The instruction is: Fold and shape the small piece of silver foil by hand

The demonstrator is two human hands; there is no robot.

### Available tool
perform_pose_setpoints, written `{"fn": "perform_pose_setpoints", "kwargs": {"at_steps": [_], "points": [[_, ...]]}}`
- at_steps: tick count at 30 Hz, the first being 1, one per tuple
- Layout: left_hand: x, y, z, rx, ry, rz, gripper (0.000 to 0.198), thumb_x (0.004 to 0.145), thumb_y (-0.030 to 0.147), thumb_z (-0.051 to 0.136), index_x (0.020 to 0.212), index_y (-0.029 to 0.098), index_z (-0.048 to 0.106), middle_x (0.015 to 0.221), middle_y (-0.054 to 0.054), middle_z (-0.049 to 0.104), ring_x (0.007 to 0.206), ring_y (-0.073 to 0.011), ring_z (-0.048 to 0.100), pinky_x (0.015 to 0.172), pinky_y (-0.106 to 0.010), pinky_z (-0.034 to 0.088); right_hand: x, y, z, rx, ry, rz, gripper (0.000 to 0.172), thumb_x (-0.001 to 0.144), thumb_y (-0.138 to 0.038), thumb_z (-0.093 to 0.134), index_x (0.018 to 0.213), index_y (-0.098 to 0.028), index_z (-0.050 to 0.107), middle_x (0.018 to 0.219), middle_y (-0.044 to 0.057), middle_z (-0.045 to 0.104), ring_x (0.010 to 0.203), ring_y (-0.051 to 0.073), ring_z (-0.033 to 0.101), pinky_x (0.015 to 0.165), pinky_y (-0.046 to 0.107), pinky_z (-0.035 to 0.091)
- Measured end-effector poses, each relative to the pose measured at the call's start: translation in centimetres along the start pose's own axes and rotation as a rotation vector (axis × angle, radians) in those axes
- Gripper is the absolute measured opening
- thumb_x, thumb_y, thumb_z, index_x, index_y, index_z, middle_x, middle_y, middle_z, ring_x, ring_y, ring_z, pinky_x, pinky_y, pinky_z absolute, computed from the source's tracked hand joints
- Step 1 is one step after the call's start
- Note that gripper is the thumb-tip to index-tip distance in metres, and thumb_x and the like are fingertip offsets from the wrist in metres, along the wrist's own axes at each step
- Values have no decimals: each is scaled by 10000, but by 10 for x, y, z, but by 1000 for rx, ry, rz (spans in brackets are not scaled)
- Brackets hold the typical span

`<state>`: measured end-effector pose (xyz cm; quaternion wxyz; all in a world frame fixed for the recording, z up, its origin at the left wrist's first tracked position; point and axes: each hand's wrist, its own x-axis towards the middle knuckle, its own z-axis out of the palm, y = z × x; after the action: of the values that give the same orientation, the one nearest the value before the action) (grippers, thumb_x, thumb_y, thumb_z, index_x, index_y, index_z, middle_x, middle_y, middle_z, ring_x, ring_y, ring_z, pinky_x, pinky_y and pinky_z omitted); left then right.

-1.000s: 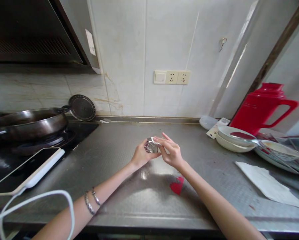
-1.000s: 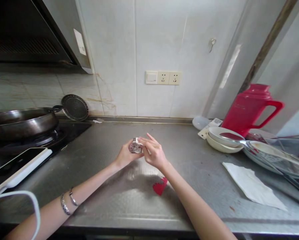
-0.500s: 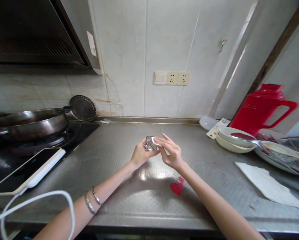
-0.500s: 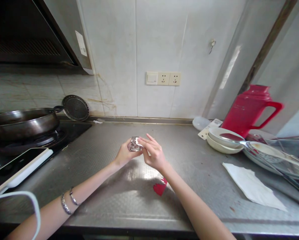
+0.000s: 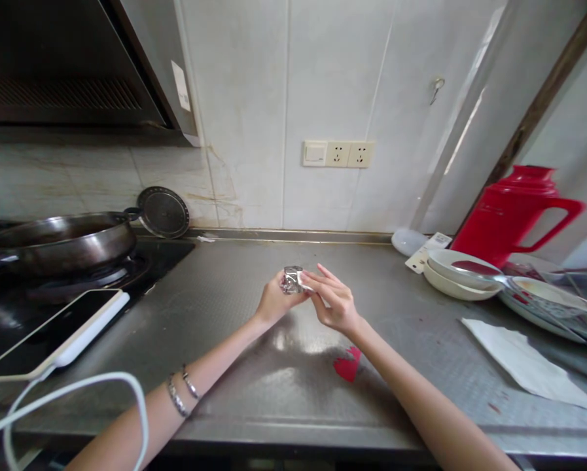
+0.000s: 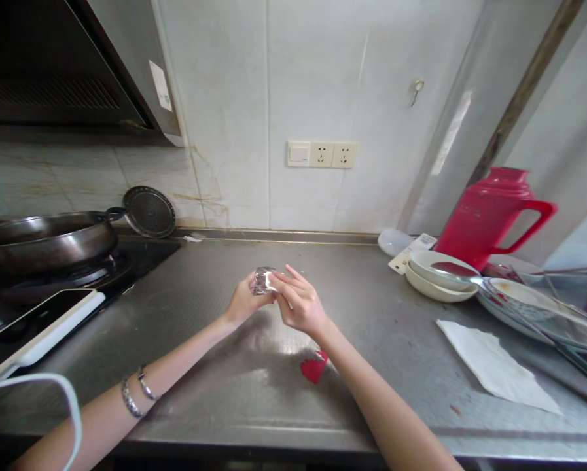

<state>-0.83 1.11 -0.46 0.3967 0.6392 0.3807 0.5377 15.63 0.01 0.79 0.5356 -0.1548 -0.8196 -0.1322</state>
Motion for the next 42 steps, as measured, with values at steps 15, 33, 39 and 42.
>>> {"fn": "perform_pose_setpoints", "kwargs": {"at_steps": [15,33,39,42], "points": [[-2,12,0,-98,-49,-226,542,611,425,780,1045,141,622,776,-28,647,644,-137,607,526,-235,510,5,-4,3,269,-30,640,285,902,-229,452,1087,-219,669,1024,38,725,953,212,683,846,327,538],[4,6,-9,-295,-273,-411,652,624,635,703,1059,159,608,924,-84,646,715,-171,630,609,-310,543,-4,6,15,413,-177,561,642,716,-357,752,1282,-255,467,1295,106,513,1215,249,500,970,399,486],[9,-5,-10,-265,-290,-141,1134,419,288,908,1376,284,300,1393,-161,427,1059,-249,596,792,-338,519,0,6,17,686,-2,836,618,707,-372,752,1247,-230,490,1230,112,576,1093,237,603,827,358,576],[5,-6,-2,-236,-312,20,1020,484,197,876,1345,226,328,1275,-153,536,1072,-250,592,874,-370,487,2,1,19,731,-17,838,617,694,-353,766,1238,-230,505,1220,105,592,1103,234,600,840,352,573]]}}
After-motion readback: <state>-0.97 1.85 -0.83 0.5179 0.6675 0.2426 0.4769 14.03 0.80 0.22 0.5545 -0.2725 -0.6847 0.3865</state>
